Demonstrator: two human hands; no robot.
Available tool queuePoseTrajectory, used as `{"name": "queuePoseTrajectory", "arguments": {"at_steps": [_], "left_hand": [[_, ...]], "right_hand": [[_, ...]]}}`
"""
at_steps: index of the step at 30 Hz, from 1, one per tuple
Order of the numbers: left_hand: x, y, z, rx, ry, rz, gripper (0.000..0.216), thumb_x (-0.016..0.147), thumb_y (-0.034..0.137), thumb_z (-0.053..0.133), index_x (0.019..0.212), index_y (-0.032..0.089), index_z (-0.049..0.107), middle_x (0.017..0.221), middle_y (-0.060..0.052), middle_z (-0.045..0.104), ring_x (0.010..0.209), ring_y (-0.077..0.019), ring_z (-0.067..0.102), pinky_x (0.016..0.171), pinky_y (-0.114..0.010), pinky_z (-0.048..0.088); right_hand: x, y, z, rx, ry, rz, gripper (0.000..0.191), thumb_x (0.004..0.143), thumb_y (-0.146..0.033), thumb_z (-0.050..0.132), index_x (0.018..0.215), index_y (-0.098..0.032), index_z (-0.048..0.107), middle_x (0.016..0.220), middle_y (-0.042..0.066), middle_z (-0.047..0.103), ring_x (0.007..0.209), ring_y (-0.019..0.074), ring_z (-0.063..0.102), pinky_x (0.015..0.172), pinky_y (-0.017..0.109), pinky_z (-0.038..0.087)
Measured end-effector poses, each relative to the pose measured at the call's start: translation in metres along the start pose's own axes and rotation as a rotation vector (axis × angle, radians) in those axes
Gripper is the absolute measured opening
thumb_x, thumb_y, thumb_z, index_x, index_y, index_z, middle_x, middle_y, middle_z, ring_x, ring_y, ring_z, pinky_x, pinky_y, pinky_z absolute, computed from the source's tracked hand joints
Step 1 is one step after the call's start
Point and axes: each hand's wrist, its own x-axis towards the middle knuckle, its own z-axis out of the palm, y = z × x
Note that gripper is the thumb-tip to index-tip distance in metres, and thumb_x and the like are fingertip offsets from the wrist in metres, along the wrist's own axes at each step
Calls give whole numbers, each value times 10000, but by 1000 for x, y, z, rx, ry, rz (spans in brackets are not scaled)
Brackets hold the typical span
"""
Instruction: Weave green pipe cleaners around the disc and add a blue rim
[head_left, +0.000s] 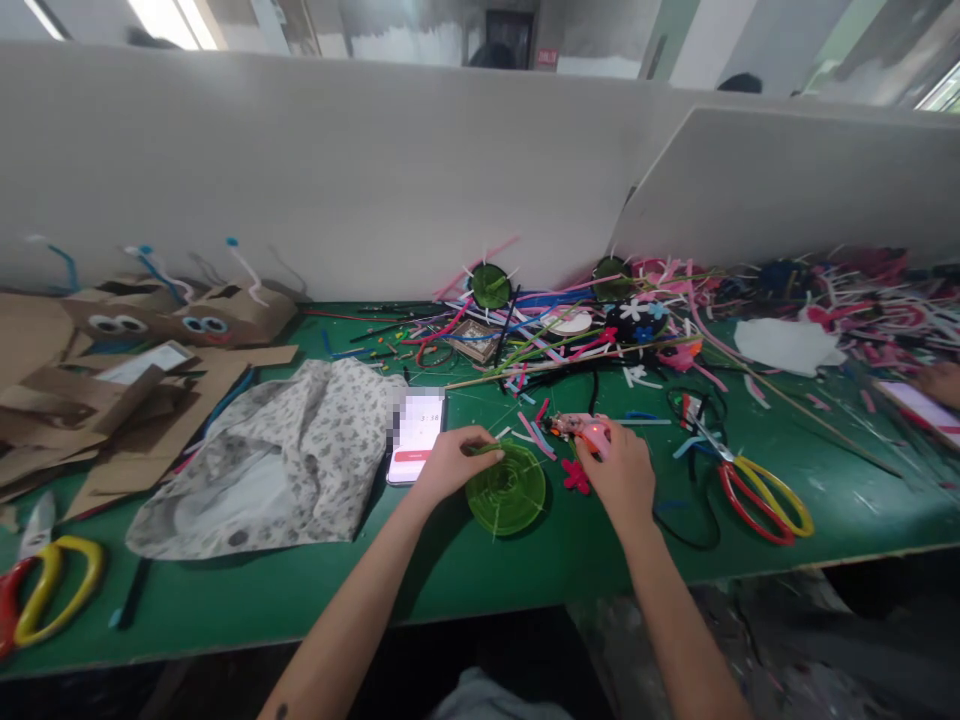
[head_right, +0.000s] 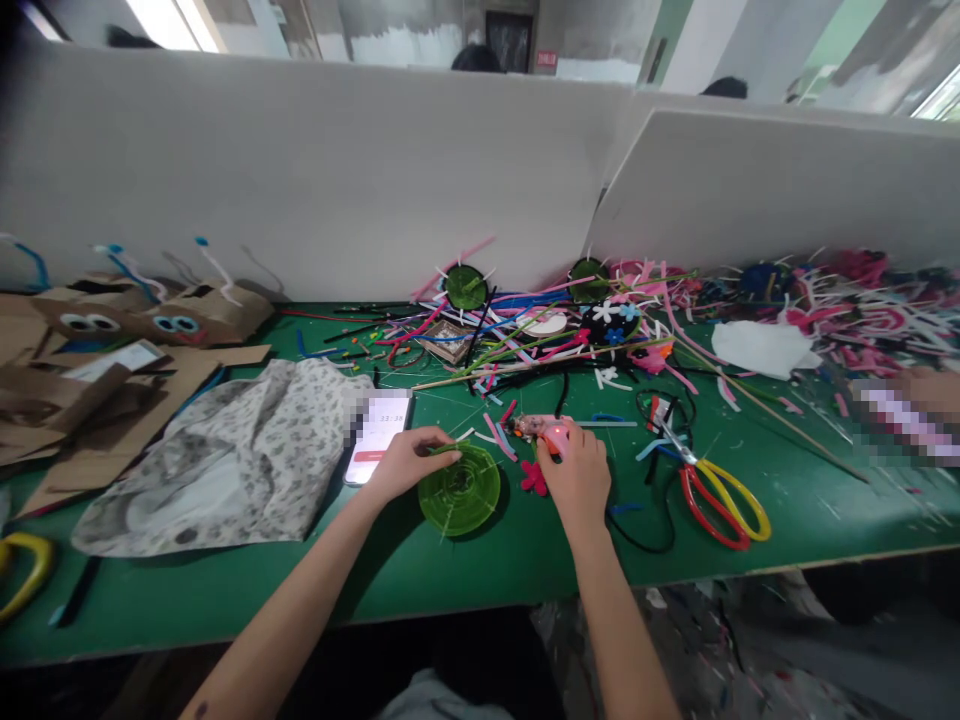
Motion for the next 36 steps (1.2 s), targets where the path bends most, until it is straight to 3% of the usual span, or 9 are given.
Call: {"name": "queuePoseTrajectory", "arguments": {"at_steps": [9, 27, 36], "left_hand": [[0, -4, 1, -13, -2, 37, 209, 755, 376, 658, 780, 169, 676, 787, -23, 691, 776, -185, 638, 665, -261, 495], [-4, 4, 1, 43, -2, 77, 141, 766, 317, 650, 785, 178, 666, 770, -3, 698, 737, -164, 635, 624, -236, 457], [-4, 6, 6, 52, 34, 51, 116, 758, 305, 653, 770, 190, 663, 761, 2, 702, 713, -162, 641, 610, -231, 459]], "right_hand": [[-8, 4, 9, 41, 48, -24, 460, 813, -417, 524, 1179, -139, 539, 919, 124, 610, 856, 266, 522, 676, 343, 408], [2, 17, 22, 106, 184, -12, 315, 845, -350, 514, 1060, -124, 559, 934, 134, 608, 877, 261, 508, 754, 376, 425], [-2, 8, 9, 192, 230, -201, 126, 842, -289, 545, 815, -185, 612, 887, 85, 610, 901, 223, 529, 817, 360, 421]]}}
